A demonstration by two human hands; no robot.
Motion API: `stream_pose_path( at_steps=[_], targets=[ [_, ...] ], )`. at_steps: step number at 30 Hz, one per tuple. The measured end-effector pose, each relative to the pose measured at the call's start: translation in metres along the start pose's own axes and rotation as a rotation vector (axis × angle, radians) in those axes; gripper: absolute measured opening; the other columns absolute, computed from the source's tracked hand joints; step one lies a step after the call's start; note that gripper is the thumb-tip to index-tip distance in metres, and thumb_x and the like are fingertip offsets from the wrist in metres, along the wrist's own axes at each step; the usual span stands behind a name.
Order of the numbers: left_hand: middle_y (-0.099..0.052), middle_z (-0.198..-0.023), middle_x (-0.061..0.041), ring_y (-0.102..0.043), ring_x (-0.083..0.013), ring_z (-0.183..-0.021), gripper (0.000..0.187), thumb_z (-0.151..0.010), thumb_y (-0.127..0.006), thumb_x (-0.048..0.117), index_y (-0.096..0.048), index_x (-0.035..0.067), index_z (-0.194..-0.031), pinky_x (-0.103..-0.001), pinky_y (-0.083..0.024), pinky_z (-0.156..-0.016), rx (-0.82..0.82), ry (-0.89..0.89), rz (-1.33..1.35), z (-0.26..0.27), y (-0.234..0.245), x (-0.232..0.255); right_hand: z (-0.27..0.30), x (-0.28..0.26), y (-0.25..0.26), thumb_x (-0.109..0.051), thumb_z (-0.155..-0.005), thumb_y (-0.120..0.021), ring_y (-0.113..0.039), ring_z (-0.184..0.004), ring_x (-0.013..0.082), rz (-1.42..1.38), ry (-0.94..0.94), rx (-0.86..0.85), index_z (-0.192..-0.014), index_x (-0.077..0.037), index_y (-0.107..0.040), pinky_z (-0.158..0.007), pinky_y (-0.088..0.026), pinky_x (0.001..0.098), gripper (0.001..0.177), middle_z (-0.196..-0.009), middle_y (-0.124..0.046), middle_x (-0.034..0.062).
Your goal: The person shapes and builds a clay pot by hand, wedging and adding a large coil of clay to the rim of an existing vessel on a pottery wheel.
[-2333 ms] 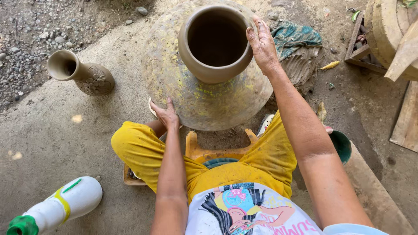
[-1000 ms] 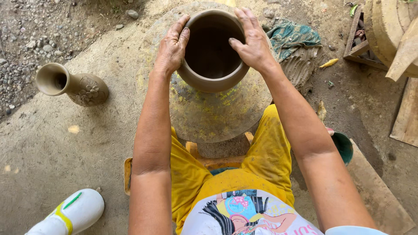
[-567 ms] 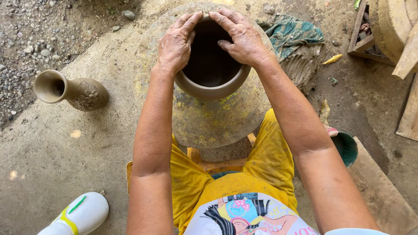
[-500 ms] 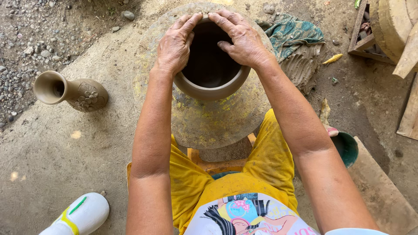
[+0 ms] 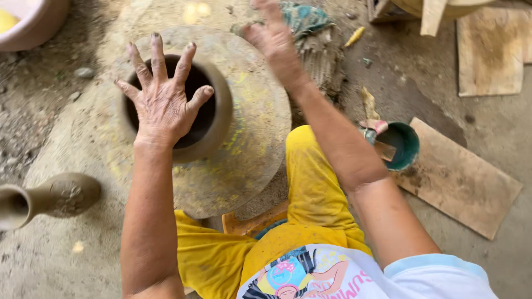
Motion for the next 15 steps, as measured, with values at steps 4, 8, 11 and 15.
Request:
stream_pose_path(
  at_steps=[4, 8, 11, 15],
  targets=[
    [-0.001, -0.175, -0.007, 0.011, -0.0423, -0.156, 0.085, -0.087, -0.05, 0.078, -0.025, 0.046, -0.162, -0.088, -0.004, -0.11, -0.117, 0.004, -0.072, -0.011, -0.016, 0.005, 0.034, 0.048, 0.173, -0.012, -0.117, -0.059, -0.057, -0.143, 0.0221, 0.538, -0.065, 0.157, -0.138, -0.009, -0.062, -0.125, -0.045, 0.0344, 0.021, -0.147, -0.062, 0.0101],
    [-0.004, -0.175, -0.021, 0.004, -0.0467, -0.156, 0.088, -0.097, -0.046, 0.075, -0.024, 0.034, -0.172, -0.088, -0.005, -0.111, 0.053, -0.01, -0.055, 0.001, -0.001, 0.015, 0.127, 0.148, 0.239, -0.016, -0.097, -0.063, -0.062, -0.136, 0.0238, 0.556, -0.484, 0.163, -0.135, -0.009, -0.064, -0.12, -0.051, 0.0389, 0.04, -0.144, -0.065, 0.0114],
    [-0.013, -0.173, -0.012, -0.006, -0.0379, -0.161, 0.077, -0.104, -0.037, 0.072, -0.024, 0.03, -0.167, -0.074, -0.006, -0.124, 0.417, -0.207, 0.171, 0.032, 0.013, 0.079, 0.217, 0.236, 0.177, -0.024, -0.092, -0.073, -0.036, -0.148, 0.034, 0.761, -0.71, -0.244, -0.151, -0.007, -0.046, -0.123, -0.03, 0.0487, 0.066, -0.162, -0.037, 0.0183],
    [-0.027, -0.167, -0.011, -0.015, -0.04, -0.159, 0.059, -0.102, -0.063, 0.053, -0.05, 0.024, -0.152, -0.065, -0.01, -0.134, 0.389, -0.427, 0.248, 0.047, -0.011, 0.181, 0.221, 0.317, 0.145, -0.03, -0.087, -0.08, -0.025, -0.153, 0.0321, 0.734, -0.735, -0.298, -0.158, -0.007, -0.029, -0.126, -0.023, 0.0467, 0.09, -0.167, -0.022, 0.0164]
  ],
)
Point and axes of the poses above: each hand's wrist, its own z-axis away from the middle knuckle, its own y-axis out of the back of the hand, x = y × z, the point moved 10 cm from there along -z, towards the middle knuckle
